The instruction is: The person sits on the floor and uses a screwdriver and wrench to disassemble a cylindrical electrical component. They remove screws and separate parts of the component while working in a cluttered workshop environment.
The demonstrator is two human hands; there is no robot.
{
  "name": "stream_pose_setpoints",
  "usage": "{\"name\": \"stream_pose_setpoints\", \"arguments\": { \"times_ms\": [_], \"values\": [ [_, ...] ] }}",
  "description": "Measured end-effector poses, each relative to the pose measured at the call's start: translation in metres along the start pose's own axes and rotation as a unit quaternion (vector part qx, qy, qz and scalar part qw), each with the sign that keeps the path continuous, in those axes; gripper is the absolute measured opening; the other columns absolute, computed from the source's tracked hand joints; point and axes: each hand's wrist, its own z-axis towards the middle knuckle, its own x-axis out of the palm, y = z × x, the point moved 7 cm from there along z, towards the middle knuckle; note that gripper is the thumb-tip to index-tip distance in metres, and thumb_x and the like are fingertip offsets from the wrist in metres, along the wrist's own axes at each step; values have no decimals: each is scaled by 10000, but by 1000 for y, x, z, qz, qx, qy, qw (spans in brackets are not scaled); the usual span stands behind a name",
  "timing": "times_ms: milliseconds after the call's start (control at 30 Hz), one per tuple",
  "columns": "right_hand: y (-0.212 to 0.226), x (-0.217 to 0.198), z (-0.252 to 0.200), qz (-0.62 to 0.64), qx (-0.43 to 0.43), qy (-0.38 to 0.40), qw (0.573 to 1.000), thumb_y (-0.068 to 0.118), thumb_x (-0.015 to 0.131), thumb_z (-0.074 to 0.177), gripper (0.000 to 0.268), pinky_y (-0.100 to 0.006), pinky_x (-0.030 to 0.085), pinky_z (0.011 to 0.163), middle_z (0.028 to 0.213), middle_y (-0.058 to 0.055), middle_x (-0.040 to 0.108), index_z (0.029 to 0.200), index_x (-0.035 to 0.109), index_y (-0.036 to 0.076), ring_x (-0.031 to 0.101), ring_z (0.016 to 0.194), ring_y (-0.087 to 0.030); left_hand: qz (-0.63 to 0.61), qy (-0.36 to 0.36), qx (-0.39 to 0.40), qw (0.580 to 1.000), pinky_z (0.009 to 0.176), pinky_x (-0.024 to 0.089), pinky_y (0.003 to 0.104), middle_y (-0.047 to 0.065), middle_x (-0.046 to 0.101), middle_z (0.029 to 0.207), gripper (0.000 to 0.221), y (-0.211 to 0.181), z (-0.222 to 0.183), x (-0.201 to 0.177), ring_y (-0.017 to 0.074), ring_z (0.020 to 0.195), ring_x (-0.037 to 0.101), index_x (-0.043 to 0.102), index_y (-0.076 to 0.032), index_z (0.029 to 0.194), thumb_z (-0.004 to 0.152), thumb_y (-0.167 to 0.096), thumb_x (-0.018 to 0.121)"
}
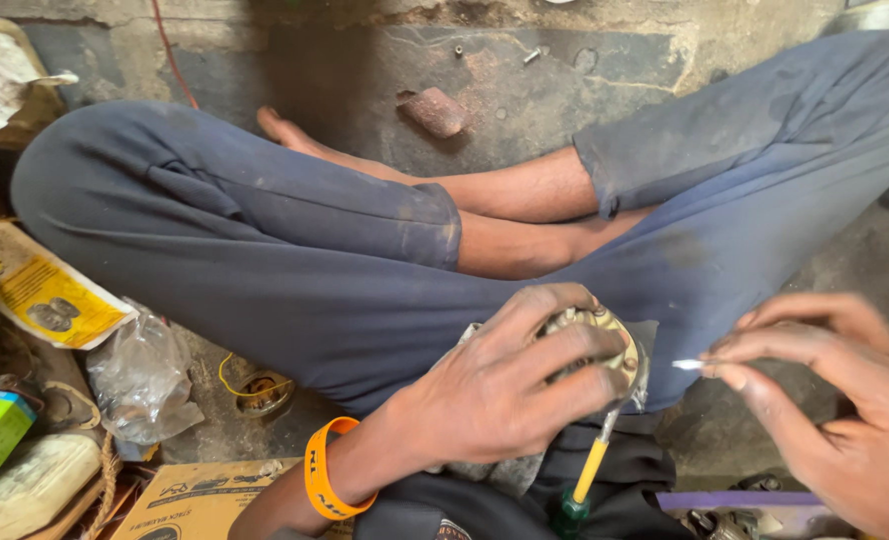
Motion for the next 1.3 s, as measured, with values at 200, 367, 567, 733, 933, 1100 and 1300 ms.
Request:
{"name": "stream_pose_setpoints", "arguments": {
  "times_ms": [200, 367, 567, 733, 933, 1100, 1300],
  "values": [
    [-9, -1, 4, 15, 61, 13, 998, -54, 667, 878, 274, -317, 560, 824, 936, -133, 777, 1131, 732, 31, 738, 926, -235, -43, -10, -20, 999, 1051, 499, 424, 87, 591, 1255, 479, 13, -9, 4, 336, 1190, 540, 594, -45, 1185, 751, 12, 789],
    [5, 5, 5, 279, -48, -24, 959, -64, 623, 922, 300, -318, 626, 885, 1062, -170, 736, 1186, 508, 20, 783, 1031, -227, -52, -12, -51, 997, 1077, 491, 437, 88, 598, 1235, 510, 16, -15, 2, 343, 1214, 539, 592, -42, 1148, 689, -10, 812],
    [35, 3, 8, 114, -209, 4, 971, -97, 666, 873, 326, -361, 618, 815, 1069, -199, 713, 1137, 483, -37, 781, 1020, -287, -44, -30, -65, 996, 1020, 498, 387, 70, 612, 1210, 504, 16, -20, 1, 315, 1194, 565, 609, -57, 1160, 707, -16, 827],
    [38, 8, 8, 120, -109, -5, 987, -97, 651, 876, 183, -295, 613, 739, 1105, -234, 724, 1034, 567, -60, 771, 1009, -255, -53, -49, -62, 996, 1008, 501, 384, 64, 619, 1186, 472, 14, -23, 2, 310, 1190, 582, 612, -62, 1157, 737, -17, 824],
    [41, 9, 6, 87, -93, -29, 991, -55, 729, 839, 205, -226, 549, 592, 1051, -196, 785, 1013, 621, -65, 730, 721, -160, -73, -63, -65, 993, 967, 512, 374, 61, 643, 1156, 387, 14, -21, 0, 297, 1154, 596, 618, -68, 1116, 789, -36, 822],
    [48, 6, 9, 93, -151, -68, 982, -45, 735, 857, 212, -227, 562, 611, 1019, -188, 769, 1008, 587, -49, 752, 728, -168, -83, -81, -62, 991, 952, 512, 362, 54, 653, 1142, 369, 13, -23, 0, 267, 1072, 623, 605, -70, 1102, 799, -42, 815],
    [46, 2, 18, 124, -174, -2, 977, -37, 716, 836, 151, -241, 597, 627, 1052, -190, 755, 980, 669, -23, 800, 895, -196, -72, -89, -61, 992, 935, 491, 365, 71, 641, 1135, 427, 14, -30, 2, 254, 1031, 612, 623, -63, 1192, 810, -43, 814]
  ]
}}
